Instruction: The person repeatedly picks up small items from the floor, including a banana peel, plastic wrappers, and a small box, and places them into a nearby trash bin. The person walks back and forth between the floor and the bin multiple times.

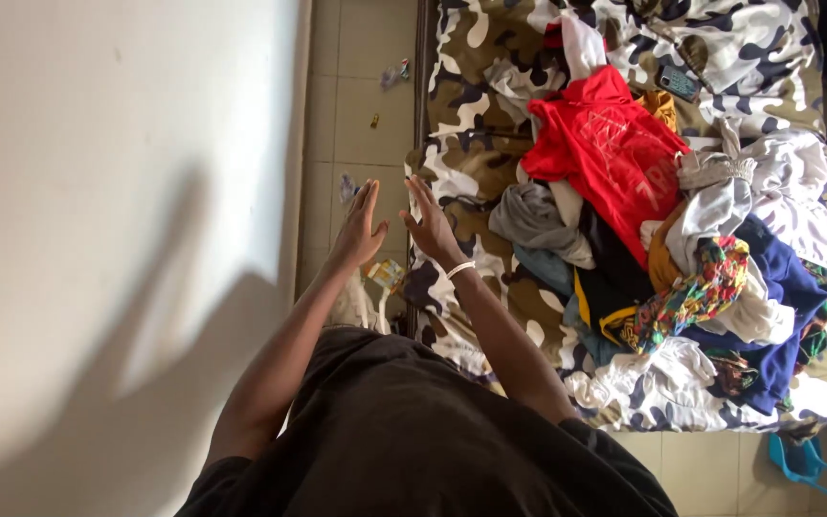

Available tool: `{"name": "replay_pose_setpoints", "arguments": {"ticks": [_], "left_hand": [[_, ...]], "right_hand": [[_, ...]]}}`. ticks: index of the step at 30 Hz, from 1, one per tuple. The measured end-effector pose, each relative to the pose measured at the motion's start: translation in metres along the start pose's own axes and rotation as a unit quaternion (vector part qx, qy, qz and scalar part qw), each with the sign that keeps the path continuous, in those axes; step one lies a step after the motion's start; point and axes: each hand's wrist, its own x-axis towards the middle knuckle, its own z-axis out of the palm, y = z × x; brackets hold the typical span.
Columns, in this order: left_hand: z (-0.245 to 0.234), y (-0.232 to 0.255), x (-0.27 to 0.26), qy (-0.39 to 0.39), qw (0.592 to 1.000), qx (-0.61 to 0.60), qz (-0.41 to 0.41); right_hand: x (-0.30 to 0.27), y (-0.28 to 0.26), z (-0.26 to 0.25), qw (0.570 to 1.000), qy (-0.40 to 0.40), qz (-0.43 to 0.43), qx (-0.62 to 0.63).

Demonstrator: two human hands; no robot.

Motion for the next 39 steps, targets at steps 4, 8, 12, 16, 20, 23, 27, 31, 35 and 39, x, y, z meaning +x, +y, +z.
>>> {"name": "replay_pose_setpoints", "arguments": {"ticks": [4,8,12,16,20,23,27,31,35,39], "left_hand": [[-0.007,-0.012,0.056,-0.007,1.000,-0.023,0.012],[-0.013,-0.032,0.119,-0.036,0.999,-0.013,0.002],[-0.019,-0.065,0.201,-0.066,0.998,-0.005,0.000],[-0.024,-0.107,0.270,-0.094,0.995,0.017,-0.010],[-0.032,-0.147,0.344,-0.089,0.996,0.021,-0.008],[-0.041,-0.164,0.382,-0.091,0.996,-0.006,-0.025],[-0.047,-0.179,0.441,-0.098,0.994,0.004,-0.054],[-0.044,-0.206,0.500,-0.111,0.989,0.002,-0.099],[-0.034,-0.241,0.556,-0.127,0.983,0.012,-0.130],[-0.013,-0.286,0.601,-0.081,0.988,-0.016,-0.130]], "right_hand": [[0.046,0.015,-0.006,1.000,0.018,-0.014,0.001],[0.099,0.031,-0.010,0.999,0.023,0.022,0.031],[0.174,0.062,-0.009,0.994,0.017,0.102,0.045],[0.244,0.099,0.000,0.996,0.024,0.083,-0.015],[0.314,0.108,-0.008,0.990,0.024,0.134,0.022],[0.358,0.112,-0.014,0.986,0.017,0.162,0.021],[0.422,0.143,-0.013,0.983,0.010,0.174,0.050],[0.481,0.200,-0.002,0.981,-0.008,0.186,0.063],[0.528,0.272,0.015,0.989,-0.015,0.139,0.051],[0.572,0.335,0.032,0.986,-0.033,0.153,0.058]]}}
